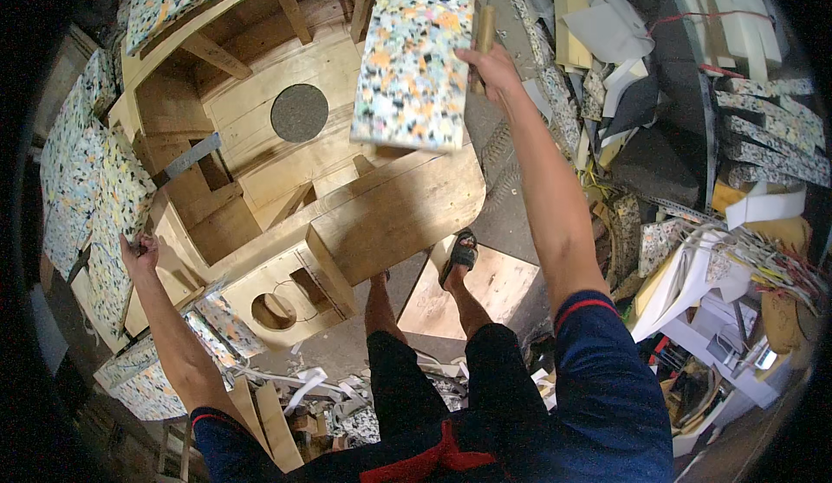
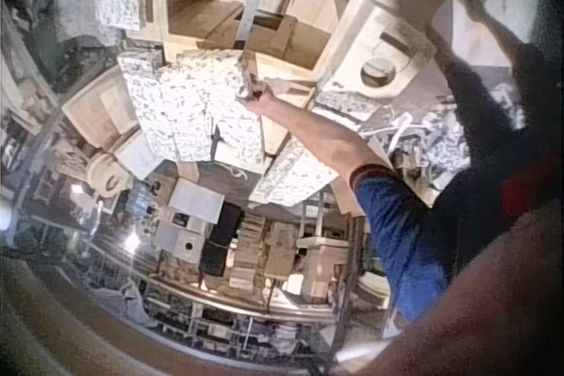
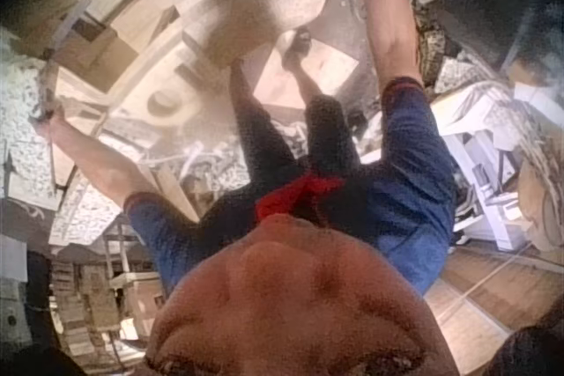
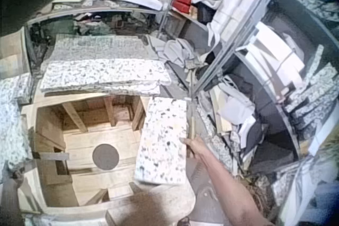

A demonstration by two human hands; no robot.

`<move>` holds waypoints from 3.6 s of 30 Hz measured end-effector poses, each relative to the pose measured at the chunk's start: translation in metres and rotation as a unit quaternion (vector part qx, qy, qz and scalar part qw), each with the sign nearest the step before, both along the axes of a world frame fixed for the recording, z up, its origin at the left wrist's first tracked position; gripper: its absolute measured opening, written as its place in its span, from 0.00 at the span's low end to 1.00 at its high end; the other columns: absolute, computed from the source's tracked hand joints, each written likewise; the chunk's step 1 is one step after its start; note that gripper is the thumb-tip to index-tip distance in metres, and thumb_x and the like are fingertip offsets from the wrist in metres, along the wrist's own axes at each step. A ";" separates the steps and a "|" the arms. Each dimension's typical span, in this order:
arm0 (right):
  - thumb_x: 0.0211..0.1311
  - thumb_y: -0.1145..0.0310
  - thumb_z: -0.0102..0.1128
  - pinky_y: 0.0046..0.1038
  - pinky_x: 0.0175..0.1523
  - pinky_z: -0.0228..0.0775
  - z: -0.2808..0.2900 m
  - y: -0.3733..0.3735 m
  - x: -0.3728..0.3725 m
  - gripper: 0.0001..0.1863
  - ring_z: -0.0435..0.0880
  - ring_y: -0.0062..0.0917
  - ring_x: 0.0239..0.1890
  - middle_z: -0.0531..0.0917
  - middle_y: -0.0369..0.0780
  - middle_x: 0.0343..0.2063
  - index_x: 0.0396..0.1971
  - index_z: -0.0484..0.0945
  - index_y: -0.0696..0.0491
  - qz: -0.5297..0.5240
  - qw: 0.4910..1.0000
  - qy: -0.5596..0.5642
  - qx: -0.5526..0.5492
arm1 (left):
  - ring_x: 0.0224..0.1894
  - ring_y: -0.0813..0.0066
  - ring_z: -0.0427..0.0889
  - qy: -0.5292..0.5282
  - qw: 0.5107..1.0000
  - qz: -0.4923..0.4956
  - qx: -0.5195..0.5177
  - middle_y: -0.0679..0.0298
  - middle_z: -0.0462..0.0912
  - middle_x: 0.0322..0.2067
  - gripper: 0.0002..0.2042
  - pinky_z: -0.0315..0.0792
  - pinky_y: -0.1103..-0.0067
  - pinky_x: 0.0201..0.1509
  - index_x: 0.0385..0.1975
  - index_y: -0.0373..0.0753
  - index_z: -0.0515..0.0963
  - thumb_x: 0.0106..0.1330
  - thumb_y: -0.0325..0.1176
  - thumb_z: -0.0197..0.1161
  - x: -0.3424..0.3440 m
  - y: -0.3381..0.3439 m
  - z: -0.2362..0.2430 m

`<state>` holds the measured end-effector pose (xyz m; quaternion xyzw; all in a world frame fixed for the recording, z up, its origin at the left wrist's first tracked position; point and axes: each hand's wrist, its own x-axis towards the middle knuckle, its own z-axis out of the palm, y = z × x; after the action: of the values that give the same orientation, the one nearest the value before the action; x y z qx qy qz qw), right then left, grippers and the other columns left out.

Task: The person trims the edges of a speckled laminate sheet attached to a wooden frame using a hand saw. They repeatedly position the sheet, cut along marked lines, and remove excess material. The workspace is cluttered with offcuts and debris.

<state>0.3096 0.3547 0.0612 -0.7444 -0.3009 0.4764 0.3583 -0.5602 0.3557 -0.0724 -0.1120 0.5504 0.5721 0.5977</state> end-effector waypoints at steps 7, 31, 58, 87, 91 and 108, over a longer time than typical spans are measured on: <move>0.59 0.63 0.70 0.36 0.37 0.78 -0.047 0.043 0.024 0.18 0.86 0.31 0.36 0.85 0.46 0.35 0.41 0.78 0.61 -0.036 0.989 -0.140 0.042 | 0.55 0.60 0.82 0.054 0.976 0.104 0.186 0.53 0.83 0.54 0.18 0.75 0.66 0.62 0.54 0.30 0.78 0.67 0.29 0.68 0.045 -0.066 0.084; 0.50 0.68 0.79 0.24 0.41 0.73 0.120 -0.417 0.182 0.25 0.78 0.21 0.34 0.77 0.35 0.32 0.41 0.71 0.54 0.019 1.000 0.018 0.011 | 0.58 0.64 0.78 -0.024 0.981 0.035 0.191 0.58 0.75 0.59 0.31 0.74 0.65 0.62 0.68 0.38 0.63 0.66 0.31 0.68 0.797 -0.528 0.232; 0.50 0.58 0.80 0.23 0.26 0.62 -0.020 -0.206 0.355 0.25 0.71 0.15 0.22 0.75 0.30 0.24 0.40 0.75 0.54 0.183 0.960 -0.182 0.111 | 0.54 0.49 0.83 -0.153 0.977 0.115 0.097 0.46 0.80 0.53 0.20 0.86 0.62 0.53 0.56 0.33 0.73 0.70 0.36 0.66 0.836 -0.501 0.052; 0.69 0.77 0.56 0.39 0.43 0.78 -0.014 -0.491 0.233 0.37 0.85 0.49 0.44 0.81 0.52 0.50 0.76 0.55 0.50 0.448 0.840 -0.233 0.198 | 0.64 0.43 0.72 0.838 0.449 -0.259 0.171 0.49 0.76 0.61 0.23 0.63 0.50 0.68 0.62 0.37 0.72 0.71 0.39 0.60 0.842 -0.396 0.087; 0.68 0.78 0.57 0.39 0.42 0.77 -0.018 -0.495 0.236 0.37 0.85 0.47 0.42 0.82 0.51 0.47 0.75 0.57 0.48 0.467 0.820 -0.267 0.194 | 0.75 0.46 0.57 0.830 0.412 -0.351 0.134 0.55 0.62 0.73 0.27 0.50 0.45 0.74 0.72 0.41 0.63 0.78 0.46 0.47 0.841 -0.374 0.051; 0.67 0.80 0.58 0.38 0.40 0.76 -0.027 -0.506 0.242 0.40 0.83 0.43 0.36 0.82 0.49 0.40 0.76 0.56 0.44 0.478 0.826 -0.260 0.147 | 0.74 0.40 0.55 0.819 0.399 -0.404 0.082 0.49 0.59 0.73 0.31 0.50 0.39 0.72 0.71 0.36 0.62 0.69 0.41 0.50 0.855 -0.376 0.057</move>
<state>0.5516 -0.1510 0.0338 -0.5424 -0.7673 0.3273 0.0996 0.2950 -0.0200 -0.0150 0.6953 0.7075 0.1234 0.0282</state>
